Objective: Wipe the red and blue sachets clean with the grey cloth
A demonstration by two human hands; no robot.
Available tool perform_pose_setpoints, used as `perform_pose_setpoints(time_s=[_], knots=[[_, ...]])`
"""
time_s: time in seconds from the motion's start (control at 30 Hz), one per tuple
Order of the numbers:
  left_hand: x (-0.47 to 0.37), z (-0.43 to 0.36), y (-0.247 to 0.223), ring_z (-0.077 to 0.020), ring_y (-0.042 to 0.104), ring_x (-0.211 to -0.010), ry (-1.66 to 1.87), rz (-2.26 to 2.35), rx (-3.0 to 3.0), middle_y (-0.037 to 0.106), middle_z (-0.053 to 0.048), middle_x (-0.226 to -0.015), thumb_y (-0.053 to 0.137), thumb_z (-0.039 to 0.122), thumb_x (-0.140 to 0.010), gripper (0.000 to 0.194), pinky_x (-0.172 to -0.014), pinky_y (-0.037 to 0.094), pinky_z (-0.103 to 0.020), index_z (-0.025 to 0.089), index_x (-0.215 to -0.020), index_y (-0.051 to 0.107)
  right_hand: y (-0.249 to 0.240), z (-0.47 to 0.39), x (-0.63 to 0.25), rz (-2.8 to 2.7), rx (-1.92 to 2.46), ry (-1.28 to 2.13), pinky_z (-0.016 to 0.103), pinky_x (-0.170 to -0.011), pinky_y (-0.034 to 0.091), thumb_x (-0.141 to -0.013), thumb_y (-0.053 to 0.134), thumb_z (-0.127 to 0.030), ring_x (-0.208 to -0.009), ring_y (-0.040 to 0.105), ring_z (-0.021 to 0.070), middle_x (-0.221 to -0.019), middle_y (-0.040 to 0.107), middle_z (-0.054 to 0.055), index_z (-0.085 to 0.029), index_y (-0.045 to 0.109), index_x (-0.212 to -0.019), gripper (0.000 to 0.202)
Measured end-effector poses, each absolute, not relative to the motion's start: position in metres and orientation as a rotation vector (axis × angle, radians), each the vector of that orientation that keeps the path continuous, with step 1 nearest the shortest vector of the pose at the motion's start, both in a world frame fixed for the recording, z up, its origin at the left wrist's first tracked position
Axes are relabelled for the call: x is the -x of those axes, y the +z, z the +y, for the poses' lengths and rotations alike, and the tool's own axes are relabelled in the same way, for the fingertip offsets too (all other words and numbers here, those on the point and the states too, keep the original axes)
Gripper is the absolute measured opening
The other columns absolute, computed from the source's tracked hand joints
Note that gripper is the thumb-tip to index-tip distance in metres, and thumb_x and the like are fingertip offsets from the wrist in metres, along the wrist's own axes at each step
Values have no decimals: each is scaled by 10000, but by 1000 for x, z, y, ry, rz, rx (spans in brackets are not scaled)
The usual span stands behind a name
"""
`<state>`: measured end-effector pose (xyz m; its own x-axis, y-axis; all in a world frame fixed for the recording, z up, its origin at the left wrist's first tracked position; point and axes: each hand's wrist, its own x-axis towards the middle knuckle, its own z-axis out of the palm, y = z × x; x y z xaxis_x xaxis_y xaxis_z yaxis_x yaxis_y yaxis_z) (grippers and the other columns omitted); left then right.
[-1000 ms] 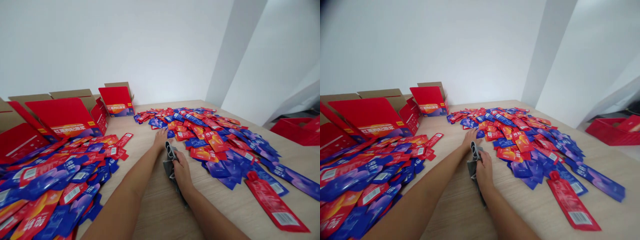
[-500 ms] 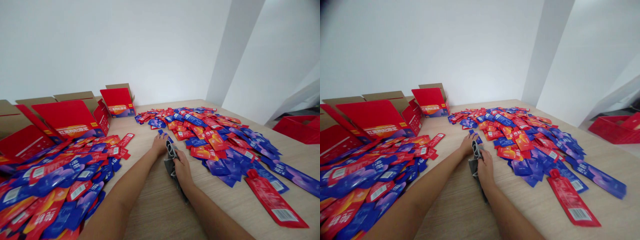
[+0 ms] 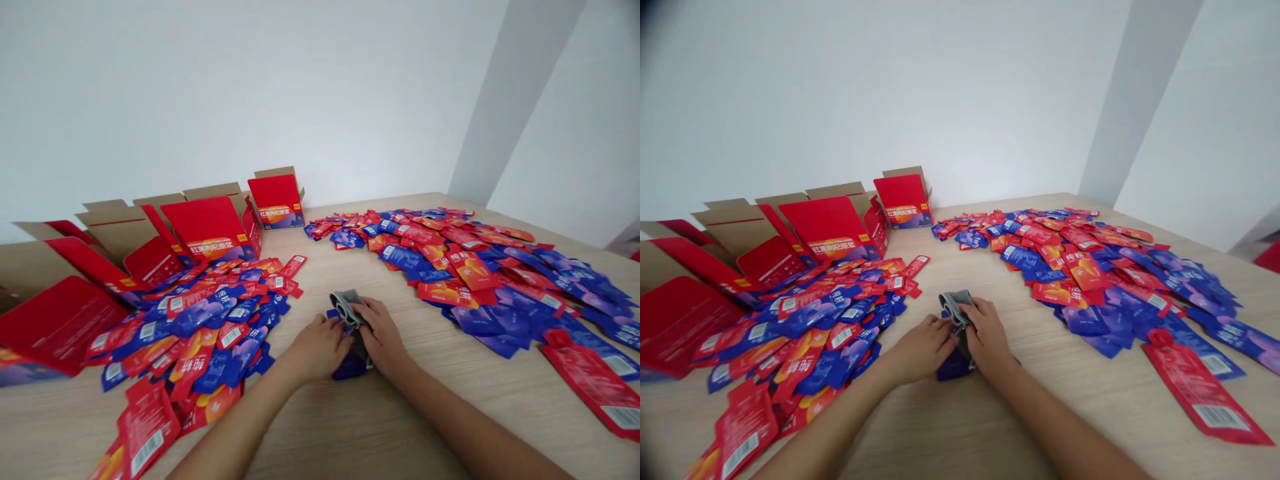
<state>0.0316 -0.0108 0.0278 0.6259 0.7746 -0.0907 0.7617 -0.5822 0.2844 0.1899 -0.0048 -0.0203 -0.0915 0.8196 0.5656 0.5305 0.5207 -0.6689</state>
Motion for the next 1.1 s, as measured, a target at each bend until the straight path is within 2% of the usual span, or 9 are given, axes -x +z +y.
perform_pose_setpoints(time_s=[0.1, 0.2, 0.27, 0.37, 0.47, 0.6, 0.83, 0.97, 1.1], knots=[[-22, 2, 18, -265, 444, -1170, 207, 1198, -2553, 517, -110, -1304, 391, 143, -807, 436, -992, 318, -449, 198, -1212, 544, -18, -5, -193, -1753, 1132, 302, 444, -964, 396, -724, 398, -53, -1091, 489, 229, -1131, 569, 68, -255, 613, -1100, 478], [-19, 11, 2, -286, 296, -1294, 307, 1278, -2504, 437, -34, -1394, 459, 111, -728, 513, -1041, 244, -490, 265, -1212, 530, -18, -2, -200, -1742, 1127, 255, 456, -966, 391, -745, 400, -66, -1097, 490, 235, -1142, 569, 71, -254, 602, -1110, 457], [-17, 14, -4, -274, 261, -1318, 340, 1307, -2479, 427, -53, -1392, 464, 109, -704, 497, -1070, 207, -467, 227, -1182, 531, -17, -2, -203, -1764, 1115, 234, 451, -967, 390, -745, 402, -63, -1105, 486, 235, -1152, 566, 72, -249, 599, -1113, 457], [-15, 14, -4, -246, 325, -1264, 377, 1366, -2473, 454, -113, -1321, 476, 135, -688, 429, -1067, 228, -400, 162, -1115, 516, -14, -4, -202, -1808, 1085, 232, 444, -958, 396, -733, 404, -57, -1108, 484, 235, -1159, 562, 76, -240, 602, -1113, 466], [-16, 12, -1, -256, 405, -1150, 372, 1483, -2445, 495, -128, -1194, 503, 190, -685, 335, -996, 307, -396, 158, -1019, 504, -12, -4, -201, -1840, 1076, 238, 456, -944, 400, -724, 407, -62, -1102, 490, 242, -1158, 564, 78, -244, 606, -1108, 469], [-20, 9, 3, -260, 485, -1007, 341, 1520, -2390, 549, -100, -1014, 523, 223, -682, 205, -888, 373, -388, 183, -882, 503, -12, 0, -206, -1817, 1112, 190, 477, -955, 383, -742, 397, -75, -1113, 486, 249, -1166, 561, 78, -252, 598, -1114, 459], [-20, 10, 2, -229, 593, -756, 518, 1478, -2147, 617, -34, -778, 523, 159, -691, 173, -682, 415, -308, 227, -850, 524, 8, -9, -219, -1768, 1128, 54, 472, -927, 394, -768, 416, -102, -1094, 488, 264, -1157, 551, 80, -264, 602, -1126, 435], [-24, 9, -6, -239, 611, -803, 719, 1502, -1950, 652, -54, -817, 502, 191, -757, 128, -725, 417, -313, 224, -876, 534, 14, -22, -206, -1942, 1007, -5, 449, -916, 405, -753, 450, -94, -1086, 481, 261, -1205, 529, 86, -257, 583, -1175, 472], [-31, 7, -10, -244, 620, -845, 827, 1501, -1752, 674, -96, -888, 467, 156, -777, 165, -753, 416, -312, 208, -916, 539, -4, -23, -185, -2212, 1196, 122, 446, -970, 365, -773, 415, -73, -1171, 417, 264, -1287, 507, 106, -206, 516, -1271, 526]])
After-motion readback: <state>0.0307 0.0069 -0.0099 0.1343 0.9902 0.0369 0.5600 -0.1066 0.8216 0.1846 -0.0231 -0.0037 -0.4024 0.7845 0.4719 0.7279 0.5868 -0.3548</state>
